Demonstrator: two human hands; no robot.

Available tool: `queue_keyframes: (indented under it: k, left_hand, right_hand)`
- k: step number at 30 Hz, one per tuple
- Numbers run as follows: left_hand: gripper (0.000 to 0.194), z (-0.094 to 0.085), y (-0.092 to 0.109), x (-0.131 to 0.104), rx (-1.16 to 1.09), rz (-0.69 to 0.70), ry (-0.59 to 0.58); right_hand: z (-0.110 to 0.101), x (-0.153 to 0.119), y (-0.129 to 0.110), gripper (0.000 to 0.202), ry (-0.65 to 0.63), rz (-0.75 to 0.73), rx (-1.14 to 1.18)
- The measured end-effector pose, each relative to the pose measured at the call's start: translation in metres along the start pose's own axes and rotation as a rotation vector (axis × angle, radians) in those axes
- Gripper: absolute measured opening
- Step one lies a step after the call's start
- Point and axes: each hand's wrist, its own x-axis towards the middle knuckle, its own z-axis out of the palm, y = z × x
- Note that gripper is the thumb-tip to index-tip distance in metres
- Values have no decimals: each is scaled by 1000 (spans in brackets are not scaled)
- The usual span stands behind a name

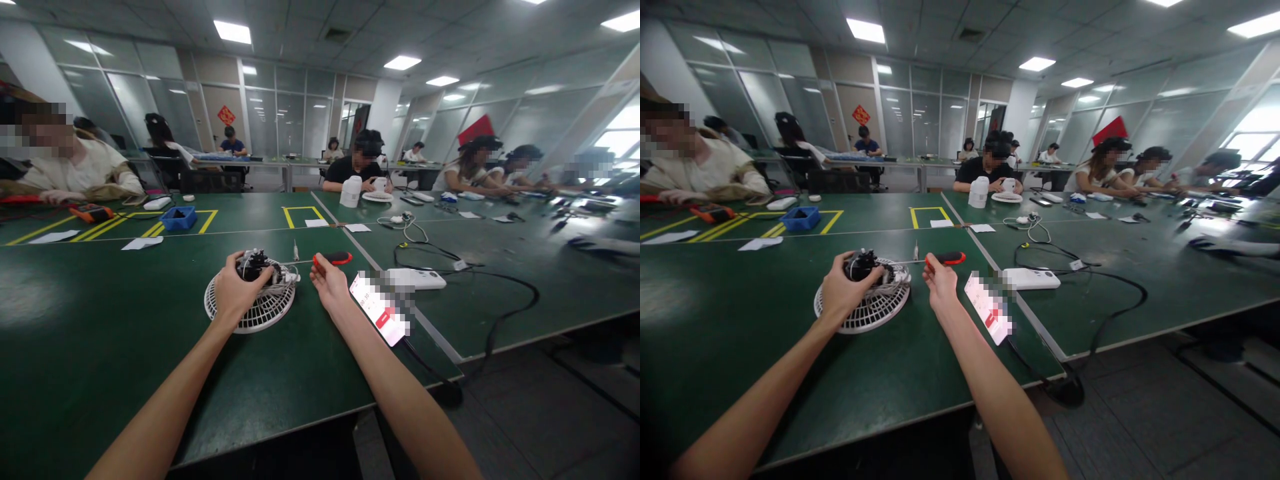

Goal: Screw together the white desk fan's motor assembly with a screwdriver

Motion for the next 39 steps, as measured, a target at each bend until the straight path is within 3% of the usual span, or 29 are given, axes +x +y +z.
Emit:
queue_keyframes:
  k: [31,39]
  left_hand:
    - [80,4,-7,2,-1,15,5]
    - [82,3,-7,2,3,3,-4]
  right_hand:
    - [3,-5,-1,23,33,-3,44]
    - [3,-8,-5,22,-16,-14,49]
